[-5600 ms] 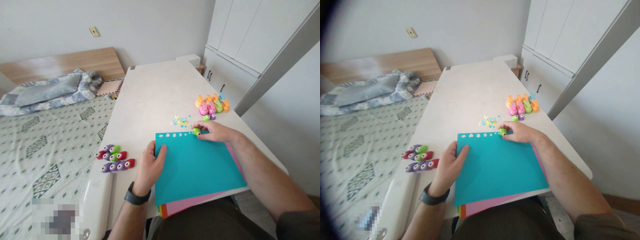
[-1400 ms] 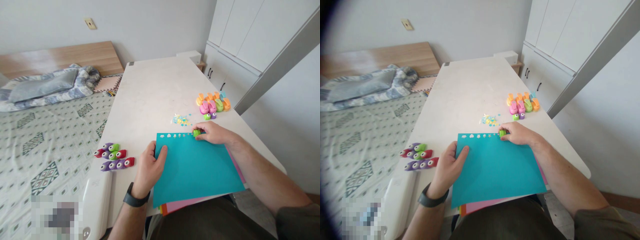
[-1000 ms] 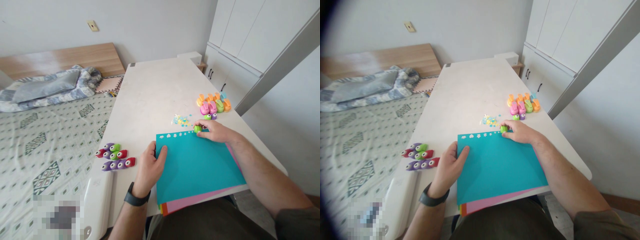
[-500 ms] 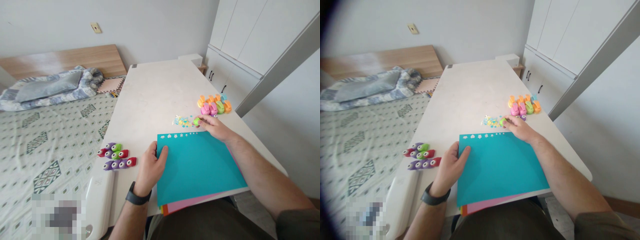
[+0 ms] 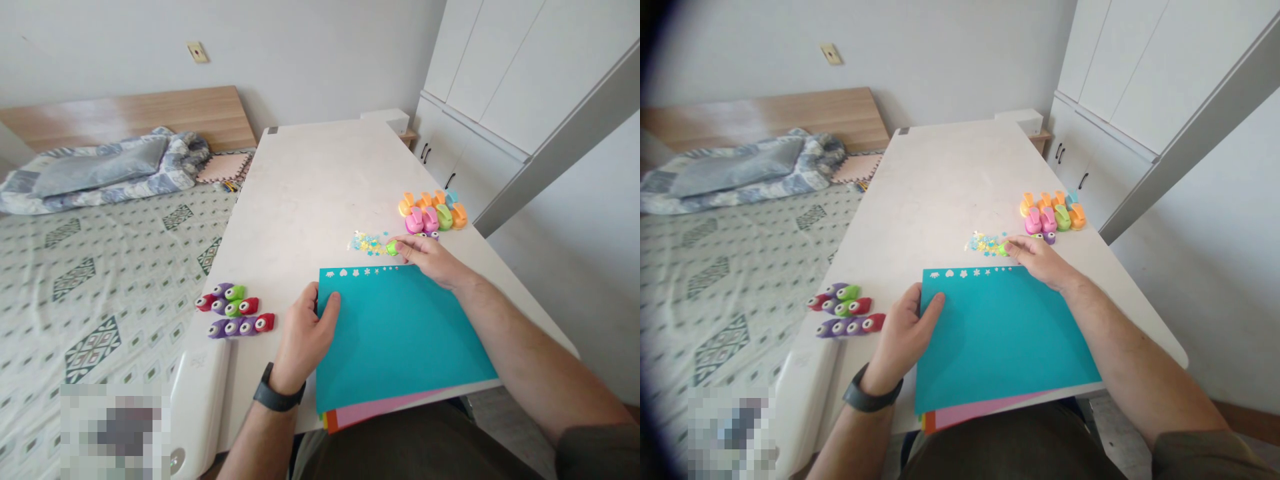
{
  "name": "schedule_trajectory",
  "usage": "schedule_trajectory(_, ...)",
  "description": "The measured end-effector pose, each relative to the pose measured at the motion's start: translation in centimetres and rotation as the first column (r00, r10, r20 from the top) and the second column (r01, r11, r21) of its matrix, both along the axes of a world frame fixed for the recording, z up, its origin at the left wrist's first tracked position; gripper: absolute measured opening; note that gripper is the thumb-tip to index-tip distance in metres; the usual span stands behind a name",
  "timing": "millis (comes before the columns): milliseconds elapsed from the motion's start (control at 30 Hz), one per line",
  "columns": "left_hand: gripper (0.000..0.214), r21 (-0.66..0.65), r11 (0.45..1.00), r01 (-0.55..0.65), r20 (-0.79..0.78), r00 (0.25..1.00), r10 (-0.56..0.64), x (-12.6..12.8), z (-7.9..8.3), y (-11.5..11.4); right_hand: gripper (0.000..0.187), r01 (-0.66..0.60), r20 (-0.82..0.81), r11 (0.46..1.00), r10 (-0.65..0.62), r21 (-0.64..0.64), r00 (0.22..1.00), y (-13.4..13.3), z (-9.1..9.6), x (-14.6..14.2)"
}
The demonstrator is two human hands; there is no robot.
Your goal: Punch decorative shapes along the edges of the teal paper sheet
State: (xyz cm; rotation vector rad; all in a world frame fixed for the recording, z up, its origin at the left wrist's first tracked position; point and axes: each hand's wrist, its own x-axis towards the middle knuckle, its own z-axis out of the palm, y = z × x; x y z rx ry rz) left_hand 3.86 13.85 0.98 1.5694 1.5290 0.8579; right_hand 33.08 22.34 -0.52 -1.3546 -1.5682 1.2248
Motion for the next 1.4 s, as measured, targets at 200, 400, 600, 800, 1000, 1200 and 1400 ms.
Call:
schedule_trajectory(200, 0.026, 0.000, 1.000, 0.006, -0.014, 1.000, -0.006, 0.03, 0.30, 0.00, 0.056, 0.035, -0.027, 0.999, -0.035, 0.002, 0.999, 0.05, 0.08, -0.44)
schedule_trajectory(400, 0.026, -0.007, 1.000, -0.001, -0.011, 1.000, 0.001, -0.03, 0.18, 0.00, 0.058, 0.073, -0.030, 0.997, -0.072, 0.031, 0.997, 0.05, -0.04, -0.38)
schedule_trajectory(600, 0.027, -0.004, 1.000, -0.012, -0.009, 1.000, 0.011, -0.02, -0.02, 0.03, 0.054, 0.072, -0.032, 0.997, -0.071, 0.030, 0.997, -0.11, 0.16, -0.53)
schedule_trajectory(800, 0.028, -0.016, 1.000, -0.003, -0.001, 1.000, 0.003, -0.09, -0.24, 0.06, 0.059, 0.071, -0.069, 0.996, -0.068, 0.052, 0.995, -0.15, 0.32, -0.62)
schedule_trajectory(1000, 0.027, -0.008, 1.000, -0.002, 0.000, 1.000, 0.002, -0.13, -0.23, -0.07, 0.057, 0.071, -0.055, 0.996, -0.068, 0.051, 0.996, -0.13, 0.25, -0.55)
schedule_trajectory(1200, 0.026, -0.002, 1.000, -0.005, -0.009, 1.000, 0.005, -0.14, -0.15, -0.07, 0.056, 0.079, -0.021, 0.997, -0.078, 0.026, 0.997, -0.10, 0.05, -0.41)
schedule_trajectory(1400, 0.026, -0.009, 1.000, -0.008, -0.008, 1.000, 0.008, -0.09, 0.08, -0.04, 0.052, 0.117, -0.056, 0.991, -0.113, 0.058, 0.992, -0.10, 0.31, -0.24)
